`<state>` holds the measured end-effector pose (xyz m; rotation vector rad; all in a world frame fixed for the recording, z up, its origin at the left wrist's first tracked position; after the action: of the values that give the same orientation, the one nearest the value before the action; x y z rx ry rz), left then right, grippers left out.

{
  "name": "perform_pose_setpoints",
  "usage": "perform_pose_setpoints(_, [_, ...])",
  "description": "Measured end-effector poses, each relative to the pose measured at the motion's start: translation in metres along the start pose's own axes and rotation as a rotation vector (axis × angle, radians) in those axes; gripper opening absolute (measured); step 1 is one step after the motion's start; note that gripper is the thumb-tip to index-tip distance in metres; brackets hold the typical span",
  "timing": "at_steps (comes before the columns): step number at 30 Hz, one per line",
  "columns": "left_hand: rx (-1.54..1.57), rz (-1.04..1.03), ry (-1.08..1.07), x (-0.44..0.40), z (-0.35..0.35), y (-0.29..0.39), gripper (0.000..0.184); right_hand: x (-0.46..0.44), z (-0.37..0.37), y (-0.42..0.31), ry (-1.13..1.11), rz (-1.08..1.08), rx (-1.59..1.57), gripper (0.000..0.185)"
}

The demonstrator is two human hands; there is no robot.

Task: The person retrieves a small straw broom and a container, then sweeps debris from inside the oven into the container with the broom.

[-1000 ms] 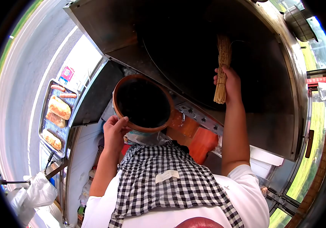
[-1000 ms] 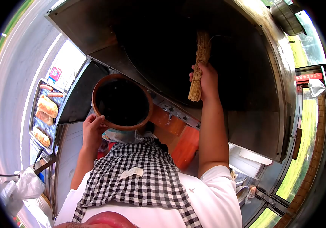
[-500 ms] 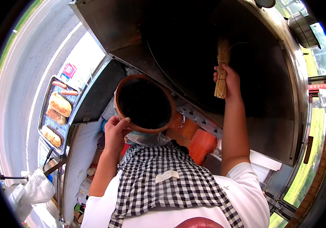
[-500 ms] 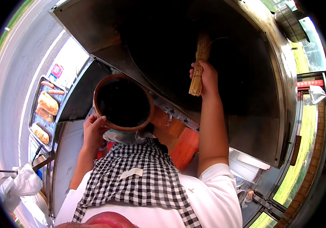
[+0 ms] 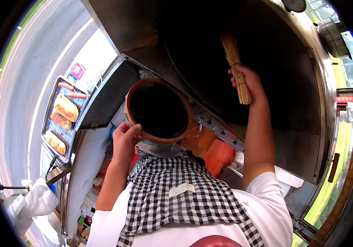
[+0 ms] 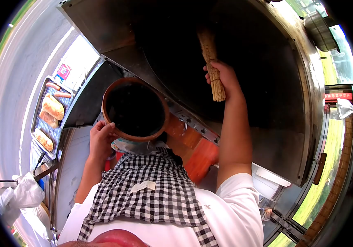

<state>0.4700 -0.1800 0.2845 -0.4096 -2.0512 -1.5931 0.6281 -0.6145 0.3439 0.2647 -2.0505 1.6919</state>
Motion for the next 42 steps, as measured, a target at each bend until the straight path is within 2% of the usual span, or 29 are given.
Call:
perform_pose_setpoints(3, [-0.017, 0.017, 0.037, 0.003, -0.001, 0.005, 0.015, 0.031, -0.031, 0.012, -0.135, -0.05, 0.114, 0.036])
perform_pose_setpoints(10, [0.007, 0.005, -0.005, -0.001, -0.001, 0.007, 0.018, 0.146, -0.073, 0.065, -0.406, -0.307, 0.21, 0.056])
perform_pose_setpoints(13, [0.008, 0.001, -0.003, -0.003, -0.001, 0.009, 0.017, 0.186, -0.078, 0.072, -0.423, -0.357, 0.189, 0.067])
perform_pose_setpoints(17, [0.018, 0.009, -0.015, -0.005, -0.003, 0.01, 0.017, 0.189, -0.034, 0.043, -0.2, -0.196, -0.057, 0.062])
perform_pose_setpoints(18, [0.023, 0.011, -0.019, -0.005, -0.004, 0.011, 0.017, 0.186, -0.019, 0.033, -0.104, -0.102, -0.063, 0.056])
perform_pose_setpoints(21, [0.008, 0.012, -0.024, -0.006, -0.003, 0.009, 0.017, 0.185, 0.022, 0.028, 0.151, -0.003, -0.027, 0.05])
perform_pose_setpoints(24, [-0.002, 0.022, -0.022, -0.005, -0.004, 0.007, 0.017, 0.184, 0.048, 0.076, 0.188, -0.112, 0.061, 0.054])
perform_pose_setpoints(26, [-0.009, 0.024, -0.024, -0.004, -0.005, 0.008, 0.017, 0.206, 0.03, 0.097, 0.232, -0.238, 0.15, 0.06])
perform_pose_setpoints(28, [-0.027, 0.028, -0.032, -0.003, -0.008, 0.009, 0.017, 0.221, -0.01, 0.11, -0.05, -0.209, 0.244, 0.062])
perform_pose_setpoints(30, [-0.046, 0.03, -0.035, -0.001, -0.01, 0.011, 0.016, 0.228, -0.029, 0.111, -0.172, -0.171, 0.194, 0.061])
perform_pose_setpoints(35, [-0.033, 0.005, -0.047, -0.002, -0.011, 0.014, 0.016, 0.23, -0.005, 0.081, -0.029, -0.135, -0.206, 0.057])
perform_pose_setpoints(39, [-0.025, 0.011, -0.044, -0.004, -0.009, 0.01, 0.016, 0.223, 0.036, 0.083, 0.23, -0.074, -0.111, 0.059])
perform_pose_setpoints(42, [-0.012, 0.001, -0.061, -0.007, -0.009, 0.008, 0.016, 0.238, 0.008, 0.106, 0.152, -0.222, 0.048, 0.057])
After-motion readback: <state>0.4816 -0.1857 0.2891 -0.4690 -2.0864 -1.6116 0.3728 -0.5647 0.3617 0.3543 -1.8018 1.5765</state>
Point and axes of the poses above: each hand's wrist, its own x-axis away from the middle knuckle, its own z-axis out of the back of the hand, y = z × x, the point moved 10 cm from there along -x, towards the middle knuckle, and after that the axes turned 5 degrees about -x, right-handed, at the moved point
